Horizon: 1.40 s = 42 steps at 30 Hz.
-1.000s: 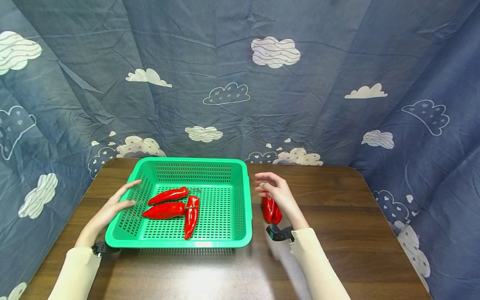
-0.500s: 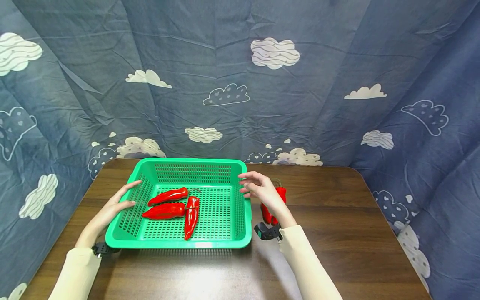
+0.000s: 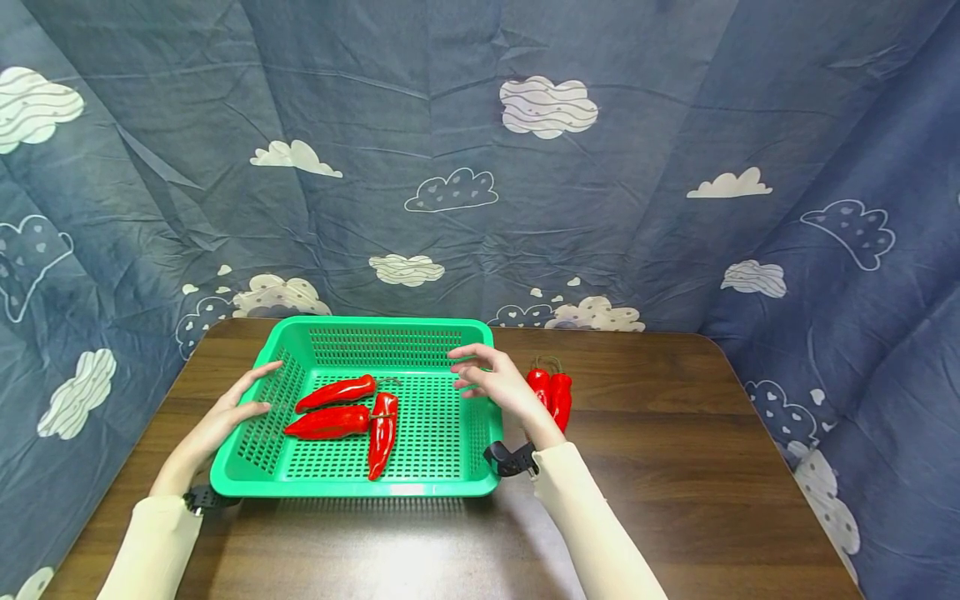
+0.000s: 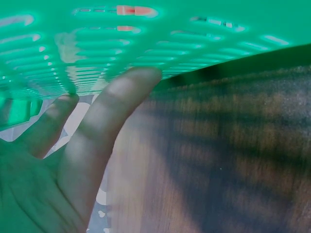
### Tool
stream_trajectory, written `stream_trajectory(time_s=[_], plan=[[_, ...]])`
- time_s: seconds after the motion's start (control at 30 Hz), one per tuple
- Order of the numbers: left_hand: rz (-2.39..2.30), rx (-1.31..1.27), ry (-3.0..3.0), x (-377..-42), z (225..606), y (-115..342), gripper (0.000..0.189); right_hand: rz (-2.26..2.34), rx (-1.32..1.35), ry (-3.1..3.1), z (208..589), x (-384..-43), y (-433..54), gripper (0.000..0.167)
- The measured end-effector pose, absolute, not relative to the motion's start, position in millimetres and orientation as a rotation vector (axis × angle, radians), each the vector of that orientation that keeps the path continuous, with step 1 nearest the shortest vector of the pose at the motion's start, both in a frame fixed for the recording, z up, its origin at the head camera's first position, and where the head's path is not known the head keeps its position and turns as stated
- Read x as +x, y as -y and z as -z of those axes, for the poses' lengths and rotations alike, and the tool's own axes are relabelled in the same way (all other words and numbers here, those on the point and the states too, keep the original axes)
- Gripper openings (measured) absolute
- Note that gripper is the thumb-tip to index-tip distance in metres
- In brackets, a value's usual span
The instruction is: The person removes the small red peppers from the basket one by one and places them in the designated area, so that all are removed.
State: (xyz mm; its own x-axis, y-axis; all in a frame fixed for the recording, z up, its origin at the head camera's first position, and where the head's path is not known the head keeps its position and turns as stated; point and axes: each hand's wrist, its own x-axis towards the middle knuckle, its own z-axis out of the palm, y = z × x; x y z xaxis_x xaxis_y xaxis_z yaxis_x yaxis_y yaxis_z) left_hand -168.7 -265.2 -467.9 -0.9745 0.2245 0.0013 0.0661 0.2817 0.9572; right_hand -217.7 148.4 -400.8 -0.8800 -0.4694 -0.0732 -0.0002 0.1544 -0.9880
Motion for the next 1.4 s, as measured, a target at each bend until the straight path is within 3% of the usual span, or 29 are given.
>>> stream_trajectory(time_s=[1.4], plan=[[-1.788,0.254,-2.386,-170,472,265,0.061,1.544,-0.413,-2.009,430,-221,-75,0.035]])
